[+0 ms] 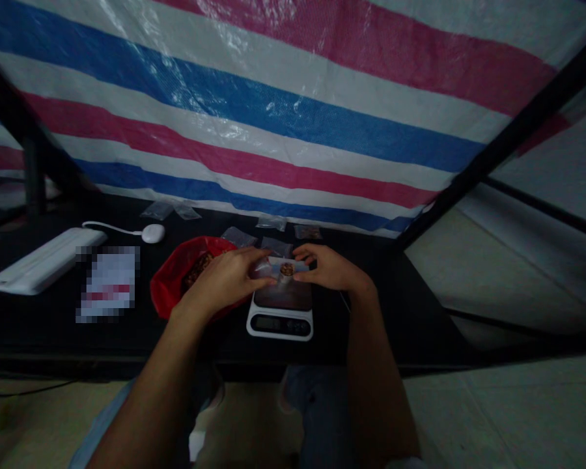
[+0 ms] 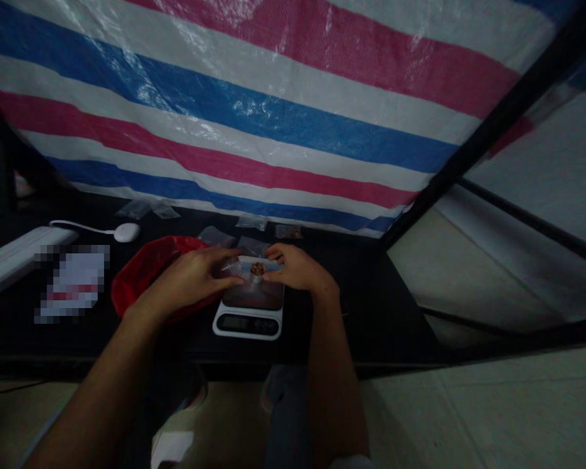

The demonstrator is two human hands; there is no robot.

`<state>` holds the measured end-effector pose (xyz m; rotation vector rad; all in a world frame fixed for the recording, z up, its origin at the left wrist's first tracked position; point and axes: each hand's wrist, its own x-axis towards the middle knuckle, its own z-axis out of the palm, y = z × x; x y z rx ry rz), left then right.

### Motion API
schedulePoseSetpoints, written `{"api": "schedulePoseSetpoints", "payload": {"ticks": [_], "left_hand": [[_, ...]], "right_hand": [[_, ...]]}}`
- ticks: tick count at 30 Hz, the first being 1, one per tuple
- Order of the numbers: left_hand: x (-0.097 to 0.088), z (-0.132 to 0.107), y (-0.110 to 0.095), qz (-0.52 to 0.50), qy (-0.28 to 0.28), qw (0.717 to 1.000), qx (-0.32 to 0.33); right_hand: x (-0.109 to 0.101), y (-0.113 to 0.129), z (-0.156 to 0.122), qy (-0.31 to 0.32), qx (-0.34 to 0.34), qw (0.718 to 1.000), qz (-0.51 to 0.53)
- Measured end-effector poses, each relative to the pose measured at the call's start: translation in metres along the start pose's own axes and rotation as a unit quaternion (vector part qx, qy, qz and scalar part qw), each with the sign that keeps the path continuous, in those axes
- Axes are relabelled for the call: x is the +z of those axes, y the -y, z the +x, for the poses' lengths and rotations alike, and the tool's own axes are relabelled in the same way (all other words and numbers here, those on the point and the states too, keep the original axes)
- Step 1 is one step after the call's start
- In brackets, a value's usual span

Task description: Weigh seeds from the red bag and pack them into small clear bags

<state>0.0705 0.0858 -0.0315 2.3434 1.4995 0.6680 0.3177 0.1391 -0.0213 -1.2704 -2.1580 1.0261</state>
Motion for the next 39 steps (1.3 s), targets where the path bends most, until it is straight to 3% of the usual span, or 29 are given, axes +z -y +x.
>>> {"api": "schedulePoseSetpoints", "payload": {"ticks": [3,6,10,14,20,28,34,39], "left_hand": [[0.006,0.002,-0.001,-0.006,0.025,1.0,-0.016],[0.012,0.004,0.001,-0.017,0.009,1.0,-0.025],[0.02,0.005,0.006,-0.069,-0.028,0.997,-0.022],[0.024,0.005,0.006,-0.142,-0.064,0.988,0.001],[0.025,0.005,0.005,-0.215,-0.108,0.97,0.024],[0.019,0.002,0.004,-0.211,-0.141,0.966,0.048],[0.012,0.0,0.004,-0.237,-0.158,0.958,0.03],[0.008,-0.001,0.005,-0.245,-0.218,0.945,-0.007]], "right_hand": [[0.008,-0.014,0.004,0.045,-0.017,0.999,0.004],[0.011,-0.013,0.006,0.042,-0.052,0.998,0.013],[0.008,0.003,0.001,0.017,-0.072,0.997,0.014],[0.005,0.02,-0.004,-0.006,-0.098,0.994,-0.049],[0.001,0.044,-0.007,-0.017,-0.178,0.978,-0.11],[0.001,0.067,-0.017,-0.054,-0.217,0.961,-0.162],[-0.006,0.055,-0.018,-0.1,-0.169,0.974,-0.116],[0.007,0.018,-0.003,0.007,-0.066,0.996,-0.062]]}}
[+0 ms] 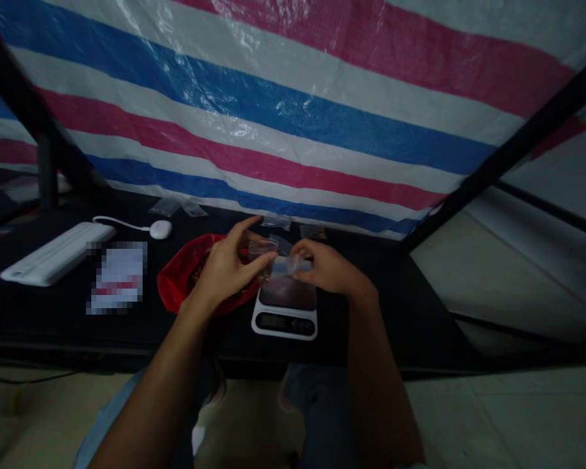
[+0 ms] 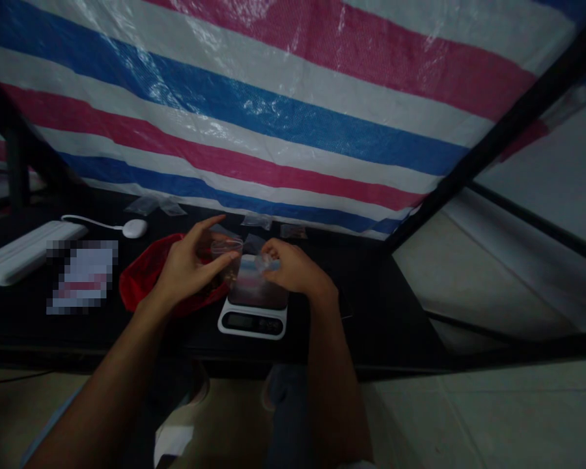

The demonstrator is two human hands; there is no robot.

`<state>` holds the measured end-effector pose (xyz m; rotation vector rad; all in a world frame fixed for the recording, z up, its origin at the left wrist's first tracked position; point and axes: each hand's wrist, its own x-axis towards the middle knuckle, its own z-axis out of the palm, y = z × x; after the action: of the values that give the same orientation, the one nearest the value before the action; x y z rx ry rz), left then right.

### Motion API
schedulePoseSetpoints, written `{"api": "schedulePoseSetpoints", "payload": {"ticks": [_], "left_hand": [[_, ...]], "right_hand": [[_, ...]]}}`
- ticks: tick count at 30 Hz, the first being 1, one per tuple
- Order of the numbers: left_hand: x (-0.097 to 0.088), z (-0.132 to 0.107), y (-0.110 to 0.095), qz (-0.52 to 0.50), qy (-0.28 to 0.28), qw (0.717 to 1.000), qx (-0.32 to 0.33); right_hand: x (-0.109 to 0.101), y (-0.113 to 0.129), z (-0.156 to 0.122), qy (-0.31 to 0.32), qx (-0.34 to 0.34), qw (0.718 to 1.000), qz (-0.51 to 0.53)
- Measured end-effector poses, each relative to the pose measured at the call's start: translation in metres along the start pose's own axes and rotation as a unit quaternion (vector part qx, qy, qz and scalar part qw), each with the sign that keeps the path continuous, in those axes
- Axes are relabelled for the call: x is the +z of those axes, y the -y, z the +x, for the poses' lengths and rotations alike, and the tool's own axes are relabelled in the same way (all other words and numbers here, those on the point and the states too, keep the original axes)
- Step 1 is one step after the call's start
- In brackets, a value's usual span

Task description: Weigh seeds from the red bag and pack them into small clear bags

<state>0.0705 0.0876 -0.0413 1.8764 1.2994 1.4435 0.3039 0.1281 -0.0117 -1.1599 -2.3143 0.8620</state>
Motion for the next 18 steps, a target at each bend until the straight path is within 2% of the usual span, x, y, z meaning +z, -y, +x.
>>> {"api": "schedulePoseSetpoints", "payload": {"ticks": [3,8,12,14,16,18], "left_hand": [[-0.001,0.001,0.001,0.02,0.013,1.0,0.01],[0.001,0.001,0.002,0.039,0.06,0.997,0.012],[0.0,0.002,-0.007,-0.013,0.068,0.998,-0.005],[-0.008,0.004,-0.014,-0.009,0.062,0.998,-0.005],[-0.024,0.005,-0.016,0.041,0.064,0.997,-0.02],[-0.044,0.002,-0.009,0.114,0.1,0.987,-0.06]], "right_hand": [[0.008,-0.004,0.004,0.025,0.01,0.999,0.041],[0.004,0.021,0.003,-0.025,-0.101,0.994,0.043],[-0.002,0.037,0.003,-0.017,-0.083,0.996,0.027],[-0.009,0.039,-0.001,-0.051,-0.073,0.996,0.019],[-0.022,0.037,-0.008,-0.111,-0.055,0.992,-0.004],[-0.036,0.029,-0.014,-0.174,-0.021,0.983,-0.044]]}}
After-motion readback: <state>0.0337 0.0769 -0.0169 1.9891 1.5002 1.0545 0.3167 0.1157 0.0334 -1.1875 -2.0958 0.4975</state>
